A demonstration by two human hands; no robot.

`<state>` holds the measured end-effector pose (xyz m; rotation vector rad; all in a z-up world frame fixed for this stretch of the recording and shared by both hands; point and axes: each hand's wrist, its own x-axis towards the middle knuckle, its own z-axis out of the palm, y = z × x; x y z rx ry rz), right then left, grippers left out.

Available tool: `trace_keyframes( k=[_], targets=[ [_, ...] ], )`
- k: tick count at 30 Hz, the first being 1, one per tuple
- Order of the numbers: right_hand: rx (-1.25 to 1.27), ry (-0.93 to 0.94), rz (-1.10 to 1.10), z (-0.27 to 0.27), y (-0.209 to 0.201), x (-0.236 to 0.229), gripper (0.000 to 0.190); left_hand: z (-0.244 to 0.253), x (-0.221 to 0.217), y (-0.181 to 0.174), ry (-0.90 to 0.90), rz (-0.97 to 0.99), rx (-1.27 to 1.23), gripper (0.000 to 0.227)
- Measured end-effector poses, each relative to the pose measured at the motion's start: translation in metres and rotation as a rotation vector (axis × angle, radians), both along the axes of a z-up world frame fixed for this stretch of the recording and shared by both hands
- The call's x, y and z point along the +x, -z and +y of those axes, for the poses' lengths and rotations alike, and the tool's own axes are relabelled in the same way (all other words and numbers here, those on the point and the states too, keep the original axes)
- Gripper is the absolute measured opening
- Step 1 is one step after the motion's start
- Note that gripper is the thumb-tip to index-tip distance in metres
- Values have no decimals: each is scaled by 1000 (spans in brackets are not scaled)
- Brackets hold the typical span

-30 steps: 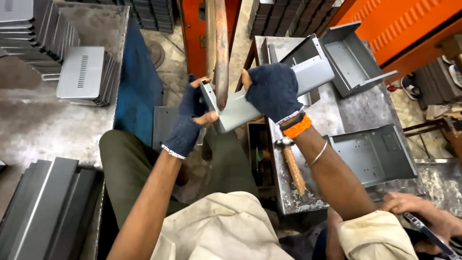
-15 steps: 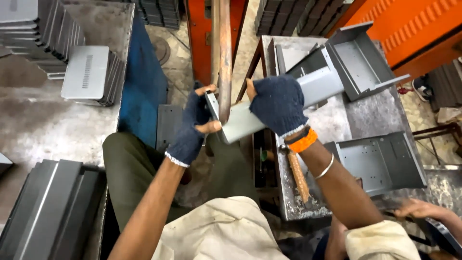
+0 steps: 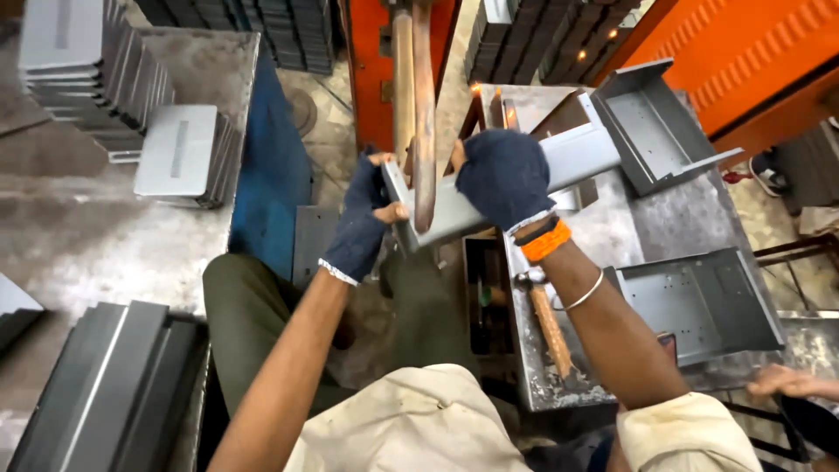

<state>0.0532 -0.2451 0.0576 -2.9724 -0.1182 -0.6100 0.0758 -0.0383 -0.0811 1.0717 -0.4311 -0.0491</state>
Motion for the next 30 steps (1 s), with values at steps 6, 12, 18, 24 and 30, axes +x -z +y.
trace_keyframes(
  k=[6,12,18,24,30],
  targets=[
    [19,10,97,-5,3,8,21,-4,-16,-26,-56,43,-57,89],
    [5,-28,69,-3,5,-7,22,-8,-20,-15,-174,149,61,74],
    [38,-60,17,6,-14,-48,37,18,-35,-24,-6,324,-135,99],
    [688,15,204,14,-16,-126,35,66,-90,71,64,639,-732,57],
    [1016,-76,134,23,12,-140,42,58,-131,-6,-195,522,-219,34]
  ],
)
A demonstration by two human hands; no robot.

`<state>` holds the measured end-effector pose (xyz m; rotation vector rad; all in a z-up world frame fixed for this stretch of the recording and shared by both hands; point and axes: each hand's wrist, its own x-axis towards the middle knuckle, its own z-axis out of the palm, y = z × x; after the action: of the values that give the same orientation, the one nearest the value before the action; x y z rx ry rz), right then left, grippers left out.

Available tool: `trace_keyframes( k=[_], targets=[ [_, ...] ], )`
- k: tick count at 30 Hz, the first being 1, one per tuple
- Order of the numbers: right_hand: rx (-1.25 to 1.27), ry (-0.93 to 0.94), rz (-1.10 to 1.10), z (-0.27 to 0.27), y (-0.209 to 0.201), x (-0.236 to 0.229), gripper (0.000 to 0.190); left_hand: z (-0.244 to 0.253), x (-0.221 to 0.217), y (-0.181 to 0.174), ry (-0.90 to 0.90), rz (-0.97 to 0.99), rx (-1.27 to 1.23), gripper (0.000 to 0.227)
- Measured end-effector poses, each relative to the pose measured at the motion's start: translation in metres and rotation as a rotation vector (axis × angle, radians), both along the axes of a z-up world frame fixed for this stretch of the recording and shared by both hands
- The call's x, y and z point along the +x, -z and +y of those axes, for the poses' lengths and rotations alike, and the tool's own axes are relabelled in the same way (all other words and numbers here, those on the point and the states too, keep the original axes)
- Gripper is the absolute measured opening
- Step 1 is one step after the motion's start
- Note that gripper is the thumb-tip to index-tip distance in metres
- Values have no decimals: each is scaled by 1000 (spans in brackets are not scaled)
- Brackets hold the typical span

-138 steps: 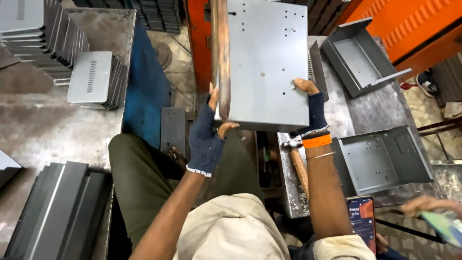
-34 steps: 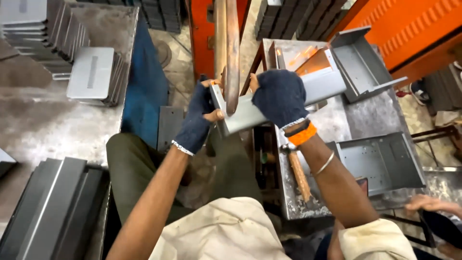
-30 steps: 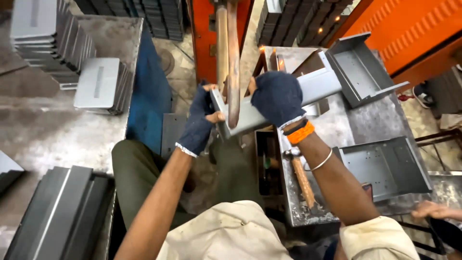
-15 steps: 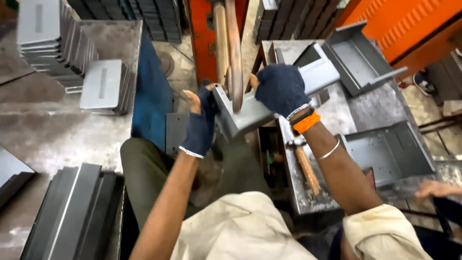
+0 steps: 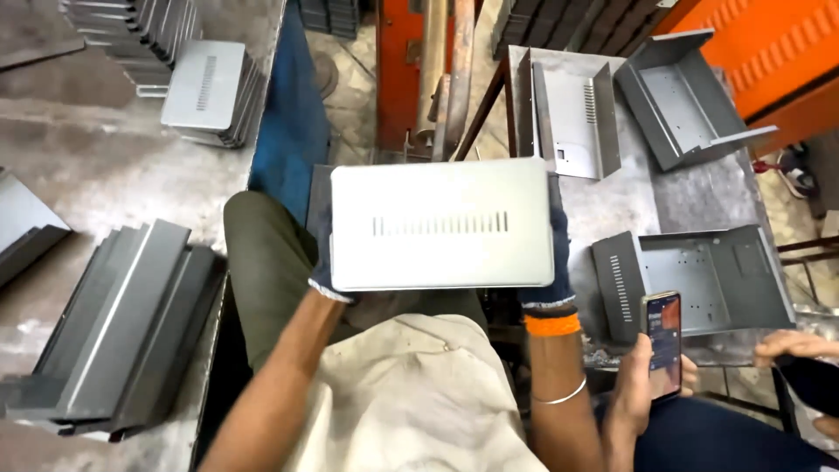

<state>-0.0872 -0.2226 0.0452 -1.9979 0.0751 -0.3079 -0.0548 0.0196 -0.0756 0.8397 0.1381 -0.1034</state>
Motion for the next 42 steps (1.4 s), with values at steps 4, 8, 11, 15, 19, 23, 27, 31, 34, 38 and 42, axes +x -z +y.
trace_keyframes(
  k=[4,8,11,15,19,23,27,31,34,38,42],
  targets=[
    [76,13,-153,-8,23,-6,67,5,9,-68,35,-347,576,39],
    [118,46,-270,-11,26,-13,88,3,48,-50,-31,-148,957,39],
    [117,-6,-360,4,14,-5,60,-8,68,-91,38,-405,1431,37],
    [334,-411,-380,12,41,46,73,-24,115,-112,77,-742,1736,37],
    [255,-386,-305,24,15,53,76,-27,131,-159,148,-920,1849,16],
    [245,-396,-421,21,43,79,75,-27,145,-147,107,-933,1955,29],
    [353,-426,-467,21,57,86,64,-26,146,-145,136,-927,1939,23],
    [254,-351,-453,20,49,88,60,-26,142,-149,-40,-992,1982,20],
    [265,-351,-438,19,51,90,59,-26,147,-143,-2,-998,1994,21],
    [445,-475,-536,20,57,97,64,-28,142,-146,-6,-993,1970,25],
    [294,-397,-504,15,65,104,62,-30,144,-143,29,-922,2006,25]
  ],
)
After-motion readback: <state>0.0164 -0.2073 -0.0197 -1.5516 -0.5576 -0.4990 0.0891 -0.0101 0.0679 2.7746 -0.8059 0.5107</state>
